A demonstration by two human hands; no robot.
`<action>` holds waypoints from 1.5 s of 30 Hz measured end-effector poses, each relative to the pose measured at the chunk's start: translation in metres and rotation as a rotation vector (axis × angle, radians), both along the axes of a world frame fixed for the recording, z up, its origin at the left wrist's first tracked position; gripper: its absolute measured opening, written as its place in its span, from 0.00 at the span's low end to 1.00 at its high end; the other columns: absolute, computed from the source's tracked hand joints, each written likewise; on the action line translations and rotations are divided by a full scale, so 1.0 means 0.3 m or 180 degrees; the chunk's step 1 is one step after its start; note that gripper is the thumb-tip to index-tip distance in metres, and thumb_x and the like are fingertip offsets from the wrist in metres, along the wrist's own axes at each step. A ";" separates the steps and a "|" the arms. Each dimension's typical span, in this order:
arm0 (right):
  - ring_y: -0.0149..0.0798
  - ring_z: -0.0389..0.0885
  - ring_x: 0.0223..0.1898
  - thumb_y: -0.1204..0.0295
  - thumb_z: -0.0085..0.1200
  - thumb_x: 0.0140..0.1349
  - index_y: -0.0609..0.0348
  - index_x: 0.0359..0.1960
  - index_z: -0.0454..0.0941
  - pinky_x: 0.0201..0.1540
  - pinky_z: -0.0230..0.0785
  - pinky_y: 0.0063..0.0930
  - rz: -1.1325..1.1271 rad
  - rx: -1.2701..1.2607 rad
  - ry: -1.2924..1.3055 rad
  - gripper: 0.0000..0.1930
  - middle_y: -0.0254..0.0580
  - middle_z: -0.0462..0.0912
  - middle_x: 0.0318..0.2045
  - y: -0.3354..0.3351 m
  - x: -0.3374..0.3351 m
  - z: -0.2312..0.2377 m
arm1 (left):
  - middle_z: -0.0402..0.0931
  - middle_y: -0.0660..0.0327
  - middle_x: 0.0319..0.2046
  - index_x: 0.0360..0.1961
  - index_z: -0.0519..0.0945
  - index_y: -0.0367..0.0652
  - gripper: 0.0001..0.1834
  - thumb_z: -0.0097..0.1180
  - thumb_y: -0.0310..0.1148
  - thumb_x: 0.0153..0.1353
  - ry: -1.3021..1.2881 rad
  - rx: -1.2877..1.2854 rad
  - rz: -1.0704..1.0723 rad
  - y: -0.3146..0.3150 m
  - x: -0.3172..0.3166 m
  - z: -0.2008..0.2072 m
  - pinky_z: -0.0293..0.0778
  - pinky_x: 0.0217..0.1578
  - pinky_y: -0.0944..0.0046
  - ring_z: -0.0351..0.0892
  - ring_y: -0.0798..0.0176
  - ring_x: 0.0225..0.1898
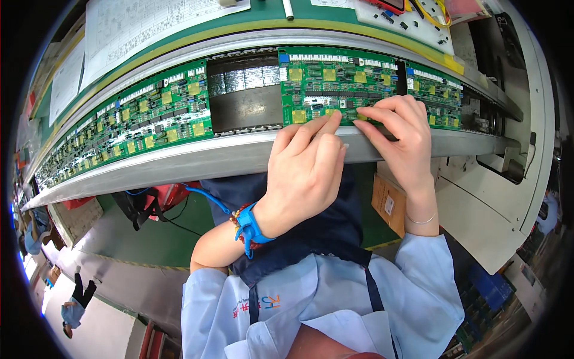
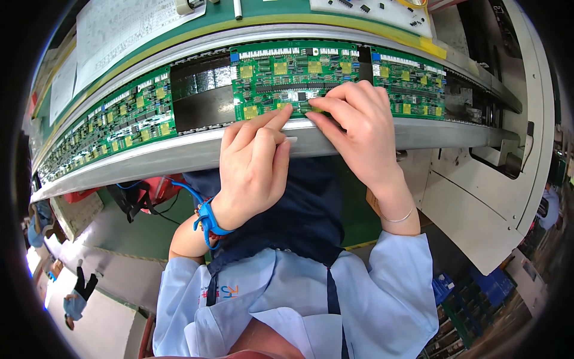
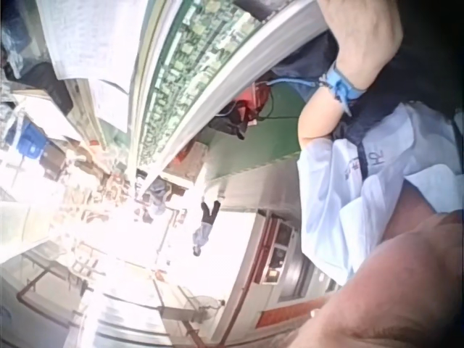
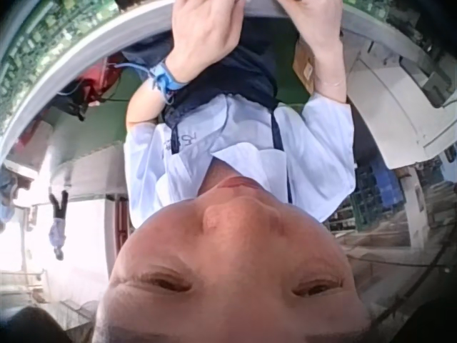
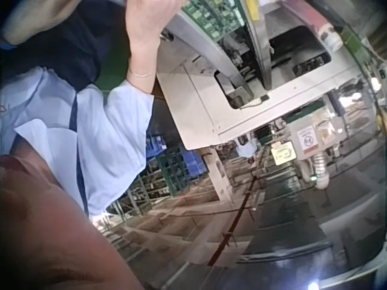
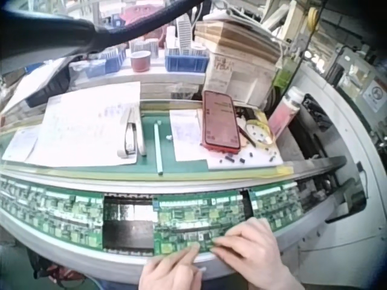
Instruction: The person cleans a long green circuit board on a workbench using a cotton swab. They repeatedly wipe specific areas of the board, occasionally referencing a document on the table, and continue the cleaning process across multiple sections of the board.
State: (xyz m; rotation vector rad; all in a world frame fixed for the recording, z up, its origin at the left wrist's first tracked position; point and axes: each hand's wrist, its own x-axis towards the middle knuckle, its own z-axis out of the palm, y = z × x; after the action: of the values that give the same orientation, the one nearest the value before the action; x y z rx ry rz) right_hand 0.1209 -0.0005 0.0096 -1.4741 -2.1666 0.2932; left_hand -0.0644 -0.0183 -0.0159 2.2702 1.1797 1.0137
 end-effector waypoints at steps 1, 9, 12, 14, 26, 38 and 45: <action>0.35 0.72 0.31 0.72 0.66 0.47 0.56 0.31 0.83 0.37 0.59 0.30 0.0019 -0.0004 -0.0016 0.09 0.30 0.77 0.28 0.002 0.000 0.002 | 0.78 0.50 0.46 0.42 0.74 0.31 0.14 0.57 0.24 0.53 -0.0010 0.0020 0.0015 0.000 0.001 -0.001 0.68 0.46 0.57 0.77 0.54 0.46; 0.33 0.73 0.31 0.74 0.66 0.46 0.56 0.29 0.83 0.37 0.60 0.28 0.0248 0.0076 -0.0016 0.07 0.29 0.78 0.26 0.025 0.013 0.006 | 0.79 0.49 0.43 0.37 0.74 0.33 0.10 0.57 0.24 0.53 -0.0045 0.0076 0.0036 0.005 0.004 -0.001 0.69 0.44 0.59 0.78 0.55 0.45; 0.33 0.74 0.31 0.74 0.66 0.45 0.56 0.28 0.84 0.37 0.60 0.28 0.0422 0.0020 0.0111 0.07 0.29 0.79 0.25 0.042 0.031 -0.006 | 0.80 0.49 0.43 0.35 0.74 0.34 0.09 0.57 0.24 0.53 -0.0066 0.0072 0.0056 0.008 0.007 0.003 0.70 0.43 0.59 0.79 0.55 0.44; 0.33 0.74 0.31 0.73 0.66 0.45 0.56 0.28 0.84 0.37 0.60 0.28 0.0510 0.0005 0.0137 0.07 0.29 0.79 0.26 0.054 0.041 -0.014 | 0.80 0.48 0.42 0.34 0.74 0.35 0.08 0.57 0.24 0.53 -0.0071 0.0092 0.0065 0.010 0.007 0.002 0.70 0.43 0.60 0.79 0.55 0.43; 0.35 0.74 0.34 0.72 0.65 0.47 0.55 0.30 0.83 0.39 0.60 0.29 0.0521 0.0184 -0.0166 0.08 0.29 0.79 0.28 0.038 0.039 0.001 | 0.79 0.47 0.44 0.33 0.73 0.35 0.07 0.57 0.23 0.53 -0.0053 -0.0017 0.0029 0.006 0.005 0.010 0.70 0.44 0.58 0.78 0.53 0.44; 0.34 0.77 0.44 0.82 0.55 0.50 0.54 0.36 0.77 0.48 0.57 0.32 0.0334 0.0131 0.0021 0.12 0.26 0.84 0.42 -0.009 -0.012 -0.006 | 0.79 0.49 0.48 0.32 0.71 0.38 0.07 0.56 0.19 0.53 -0.0011 0.0061 0.0118 -0.012 -0.085 0.031 0.68 0.45 0.58 0.78 0.53 0.44; 0.35 0.77 0.46 0.84 0.53 0.45 0.55 0.38 0.74 0.48 0.57 0.32 0.0490 0.0146 0.0317 0.16 0.28 0.84 0.41 -0.003 -0.078 -0.006 | 0.79 0.49 0.45 0.32 0.74 0.37 0.06 0.57 0.21 0.52 0.0087 0.0054 0.0198 -0.011 -0.100 0.020 0.70 0.50 0.54 0.79 0.52 0.47</action>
State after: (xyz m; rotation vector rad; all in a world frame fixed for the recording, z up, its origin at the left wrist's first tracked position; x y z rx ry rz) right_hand 0.0975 -0.0015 0.0078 -1.2435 -2.1950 0.3602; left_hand -0.0943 -0.0217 -0.0097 2.2801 1.2648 1.0222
